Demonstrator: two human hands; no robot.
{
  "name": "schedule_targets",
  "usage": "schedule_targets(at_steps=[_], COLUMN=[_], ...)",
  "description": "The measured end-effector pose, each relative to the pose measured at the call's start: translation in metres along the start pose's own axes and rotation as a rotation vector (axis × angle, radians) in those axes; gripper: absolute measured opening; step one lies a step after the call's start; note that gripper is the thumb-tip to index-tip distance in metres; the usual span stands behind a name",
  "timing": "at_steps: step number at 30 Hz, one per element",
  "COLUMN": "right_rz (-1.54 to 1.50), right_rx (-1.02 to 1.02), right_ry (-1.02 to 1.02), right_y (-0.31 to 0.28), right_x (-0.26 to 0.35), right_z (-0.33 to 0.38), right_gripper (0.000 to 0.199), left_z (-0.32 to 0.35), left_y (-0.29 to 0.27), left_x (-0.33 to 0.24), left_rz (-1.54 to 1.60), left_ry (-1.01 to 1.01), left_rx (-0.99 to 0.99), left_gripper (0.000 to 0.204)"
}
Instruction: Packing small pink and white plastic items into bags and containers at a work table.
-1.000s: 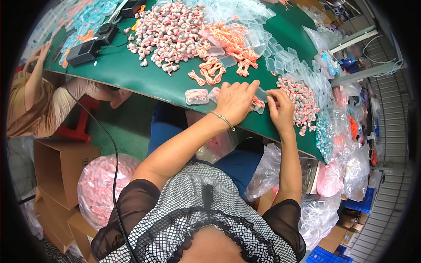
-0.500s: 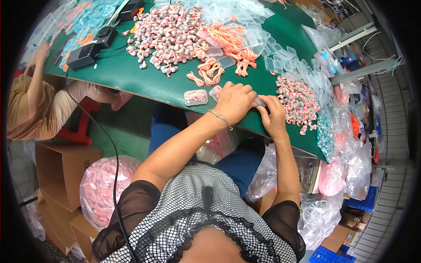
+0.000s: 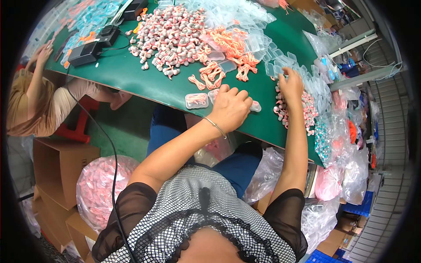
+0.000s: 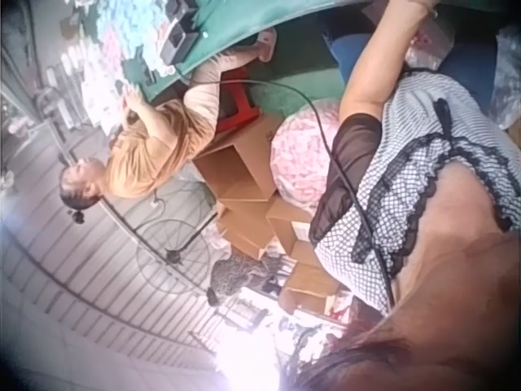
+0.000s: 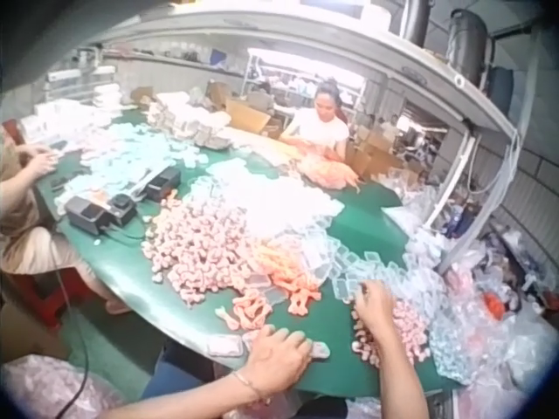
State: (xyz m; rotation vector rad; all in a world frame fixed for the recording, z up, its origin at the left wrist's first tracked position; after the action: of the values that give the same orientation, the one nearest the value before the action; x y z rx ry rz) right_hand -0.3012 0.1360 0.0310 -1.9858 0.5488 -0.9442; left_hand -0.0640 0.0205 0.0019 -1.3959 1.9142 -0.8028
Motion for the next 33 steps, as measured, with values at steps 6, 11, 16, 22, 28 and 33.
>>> schedule_targets(at_steps=[6, 11, 16, 22, 28, 33], right_rz=[0.603, 0.567, 0.456, 0.178, 0.099, 0.114], right_rx=[-0.046, 0.002, -0.103, -0.046, -0.037, -0.016], right_ry=[0.228, 0.294, 0.088, -0.162, -0.298, -0.267], right_y=[0.019, 0.023, 0.016, -0.002, -0.008, -0.002], right_x=[0.01, 0.01, 0.003, 0.018, 0.018, 0.022], right_z=[-0.026, -0.034, -0.02, 0.024, 0.057, 0.065], right_gripper=[0.032, 0.035, 0.029, 0.019, 0.021, 0.02], left_z=[0.005, 0.01, 0.018, 0.071, 0.077, 0.076], left_y=[-0.01, -0.015, -0.05, -0.089, -0.082, -0.08], left_x=[-0.002, -0.001, 0.028, 0.097, 0.108, 0.113], left_rz=[0.083, 0.151, 0.109, -0.203, -0.202, -0.266], left_ry=[-0.007, 0.012, -0.073, -0.375, -0.457, -0.406], left_rx=[-0.011, -0.132, -0.201, -0.18, -0.116, -0.138], left_gripper=[0.032, 0.026, 0.018, 0.02, 0.014, 0.01])
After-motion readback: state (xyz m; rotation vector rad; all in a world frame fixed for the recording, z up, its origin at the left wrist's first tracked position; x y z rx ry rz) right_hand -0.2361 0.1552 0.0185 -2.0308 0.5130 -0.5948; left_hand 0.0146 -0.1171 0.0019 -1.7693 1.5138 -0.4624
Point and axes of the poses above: each hand's wrist, its own z-axis away from the middle knuckle, its own y-axis out of the palm, x = y × z, the point moved 1 cm from there along -z, towards the middle knuckle, and after that the axes turned 14 degrees about y, right-handed, at the moved point
